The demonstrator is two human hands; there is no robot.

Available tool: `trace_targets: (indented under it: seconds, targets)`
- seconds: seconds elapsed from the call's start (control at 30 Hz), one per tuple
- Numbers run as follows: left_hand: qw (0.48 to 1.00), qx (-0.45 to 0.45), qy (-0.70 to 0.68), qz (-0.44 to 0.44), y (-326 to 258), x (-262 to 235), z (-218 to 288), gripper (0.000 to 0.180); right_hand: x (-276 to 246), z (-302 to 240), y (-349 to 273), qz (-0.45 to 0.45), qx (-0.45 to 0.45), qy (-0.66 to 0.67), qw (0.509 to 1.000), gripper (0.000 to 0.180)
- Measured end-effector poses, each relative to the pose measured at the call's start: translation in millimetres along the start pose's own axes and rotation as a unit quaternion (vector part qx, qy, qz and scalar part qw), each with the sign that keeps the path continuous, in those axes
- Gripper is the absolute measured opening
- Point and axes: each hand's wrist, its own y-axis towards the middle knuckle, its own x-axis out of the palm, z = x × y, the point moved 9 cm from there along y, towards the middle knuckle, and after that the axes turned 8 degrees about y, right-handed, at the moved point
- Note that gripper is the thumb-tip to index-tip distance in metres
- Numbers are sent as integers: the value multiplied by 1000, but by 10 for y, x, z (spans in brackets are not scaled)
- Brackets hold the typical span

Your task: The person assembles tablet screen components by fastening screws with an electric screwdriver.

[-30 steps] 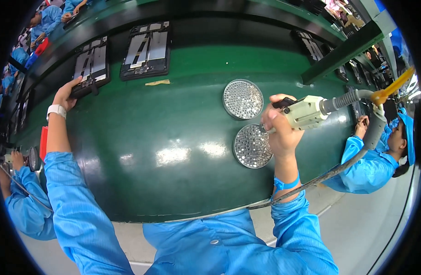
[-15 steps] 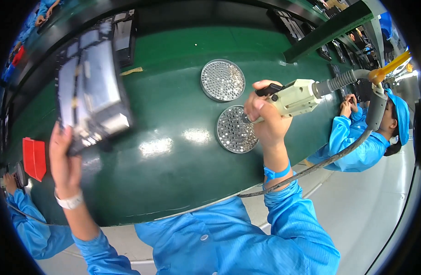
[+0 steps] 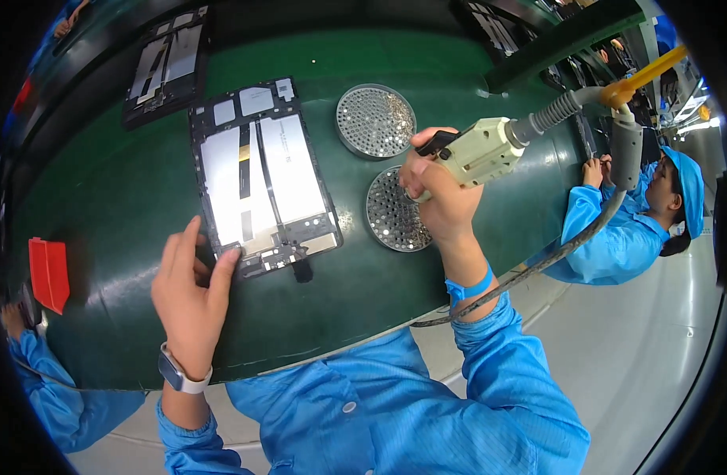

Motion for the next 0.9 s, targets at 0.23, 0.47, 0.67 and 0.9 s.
trace_targets:
  seconds: [0.23,0.47,0.67,0.9]
  targets:
    - [869,460,178,-45,-319,336,845,17,36,-10,-6,-3,-16,-10,1000,28]
    - [808,543,227,-37,-371,640,895,17,62,13,-14,-13,-14,-37,999,27]
    - [864,491,101,-40,-220,615,827,26,71,-158,0,-40,-58,-35,997,27]
    - [862,468,192,1,-197,785,902,27,83,-163,-7,-43,-73,-56,995,31]
